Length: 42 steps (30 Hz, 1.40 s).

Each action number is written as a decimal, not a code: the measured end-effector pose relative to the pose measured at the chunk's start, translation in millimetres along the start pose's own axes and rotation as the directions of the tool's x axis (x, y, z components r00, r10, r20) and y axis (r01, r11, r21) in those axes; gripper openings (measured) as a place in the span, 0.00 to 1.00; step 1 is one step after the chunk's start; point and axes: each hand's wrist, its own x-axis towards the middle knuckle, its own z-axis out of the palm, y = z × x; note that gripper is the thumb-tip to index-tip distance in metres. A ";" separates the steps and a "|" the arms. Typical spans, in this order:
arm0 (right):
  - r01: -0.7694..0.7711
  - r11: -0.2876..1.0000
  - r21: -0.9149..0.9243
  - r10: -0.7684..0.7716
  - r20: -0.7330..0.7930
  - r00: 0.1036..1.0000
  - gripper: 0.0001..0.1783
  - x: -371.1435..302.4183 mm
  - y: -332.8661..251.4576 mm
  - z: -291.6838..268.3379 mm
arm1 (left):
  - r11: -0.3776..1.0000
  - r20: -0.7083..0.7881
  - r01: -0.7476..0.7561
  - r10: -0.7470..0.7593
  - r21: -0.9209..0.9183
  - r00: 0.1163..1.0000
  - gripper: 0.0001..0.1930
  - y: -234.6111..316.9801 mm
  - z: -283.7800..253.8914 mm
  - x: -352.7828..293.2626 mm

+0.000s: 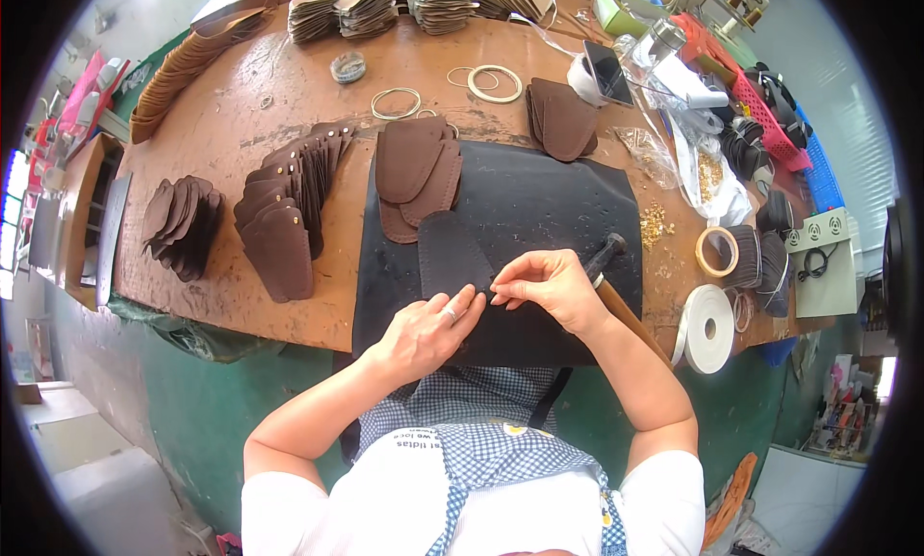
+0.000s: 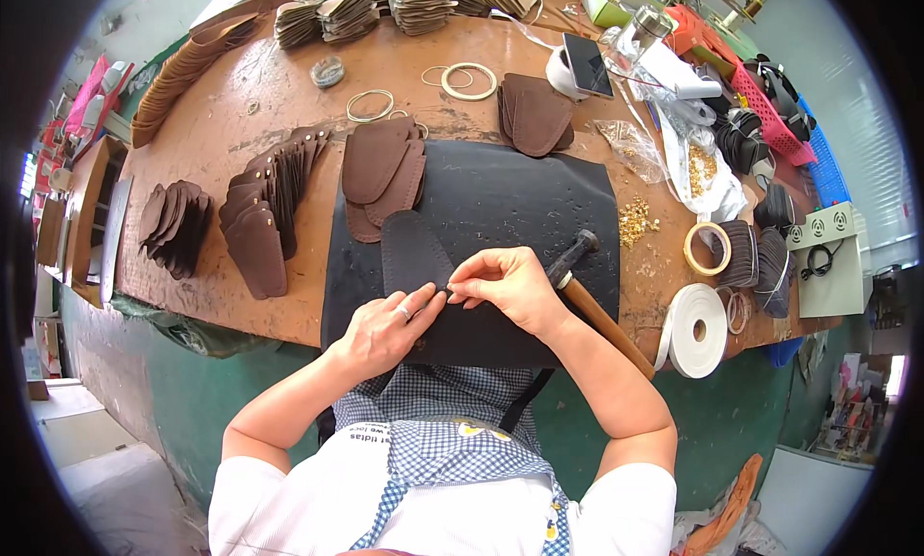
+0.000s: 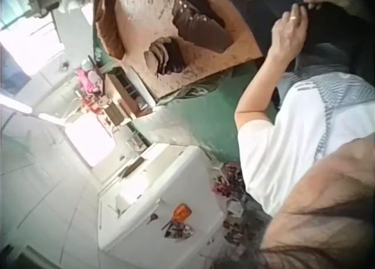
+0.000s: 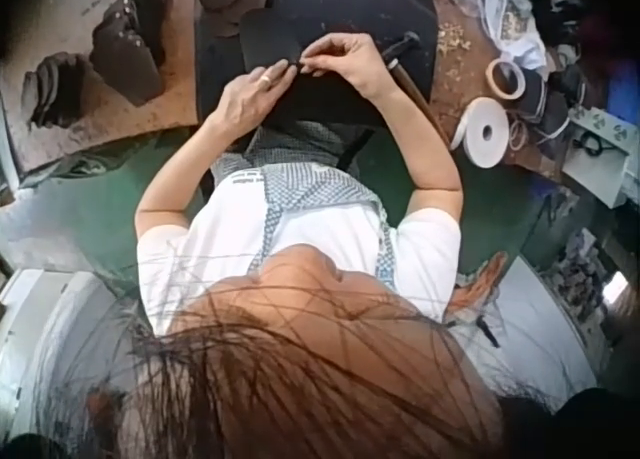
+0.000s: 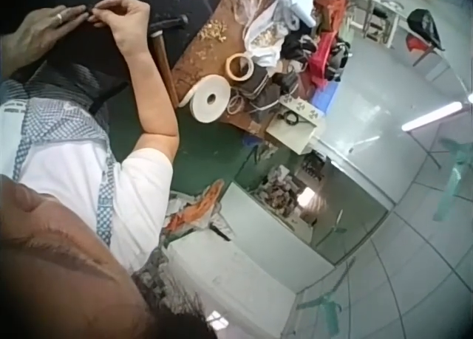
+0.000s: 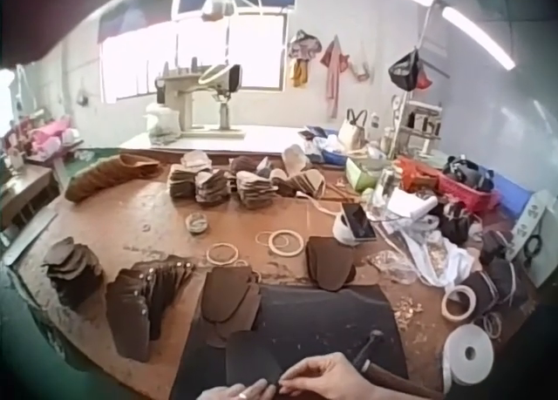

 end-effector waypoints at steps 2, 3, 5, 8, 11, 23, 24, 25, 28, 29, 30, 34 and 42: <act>-0.039 0.999 -0.026 0.038 -0.049 0.998 0.05 1.3 -3.5 3.6 | 1.000 0.028 -0.003 0.002 0.017 1.000 0.32 -0.2 -1.2 0.1; -0.039 0.999 -0.026 0.038 -0.049 0.998 0.05 2.2 -3.0 3.1 | 1.000 0.028 -0.003 0.002 0.017 1.000 0.32 -0.3 -0.9 0.2; 0.005 0.999 -0.037 -0.007 -0.046 0.999 0.07 3.9 -1.0 1.6 | 1.000 -0.008 -0.008 0.008 0.014 1.000 0.32 -0.9 0.2 0.2; 0.019 1.000 0.008 -0.019 -0.055 0.998 0.07 3.5 -3.1 2.2 | 1.000 -0.036 -0.029 0.029 -0.011 0.999 0.30 -3.0 1.9 0.1; 0.014 0.999 0.029 -0.014 -0.012 1.000 0.07 3.8 0.4 -3.6 | 1.000 -0.050 -0.027 0.026 -0.015 0.998 0.29 -3.2 2.7 1.0; 0.035 0.995 0.091 -0.031 -0.044 0.999 0.06 -1.2 -2.2 -0.9 | 0.999 -0.004 0.032 -0.032 -0.044 0.999 0.32 -1.2 2.8 -1.4; 0.034 0.995 0.092 -0.030 -0.043 0.999 0.06 -1.5 -2.3 -1.3 | 0.999 -0.003 0.033 -0.033 -0.043 0.999 0.32 -1.4 2.2 -0.9; 0.034 0.996 0.083 -0.030 -0.045 0.999 0.05 -1.9 -2.9 -1.6 | 0.999 -0.012 0.013 -0.013 -0.038 1.000 0.30 -1.7 1.3 0.0; 0.026 0.998 0.057 -0.023 -0.040 0.999 0.05 -2.0 -3.6 -1.1 | 0.999 -0.020 -0.005 0.004 -0.043 1.000 0.29 -2.2 -0.3 1.5; 0.019 0.999 0.039 -0.017 -0.034 0.999 0.05 -1.9 -3.3 -0.9 | 0.999 -0.021 -0.002 0.001 -0.052 1.000 0.29 -2.3 -0.5 1.5; 0.018 0.999 0.040 -0.017 -0.035 0.999 0.05 -1.8 -2.4 -0.7 | 0.999 -0.020 -0.003 0.002 -0.053 1.000 0.29 -2.1 0.4 0.8; 0.080 0.990 -0.119 -0.088 -0.067 0.994 0.04 -0.1 5.1 1.7 | 0.996 0.006 0.045 -0.044 -0.081 0.999 0.32 -2.5 5.2 -2.9; 0.303 0.782 -0.544 -0.340 0.035 0.940 0.03 4.8 0.5 11.3 | 0.995 -0.014 0.022 -0.023 -0.099 1.000 0.30 -4.0 5.4 -4.4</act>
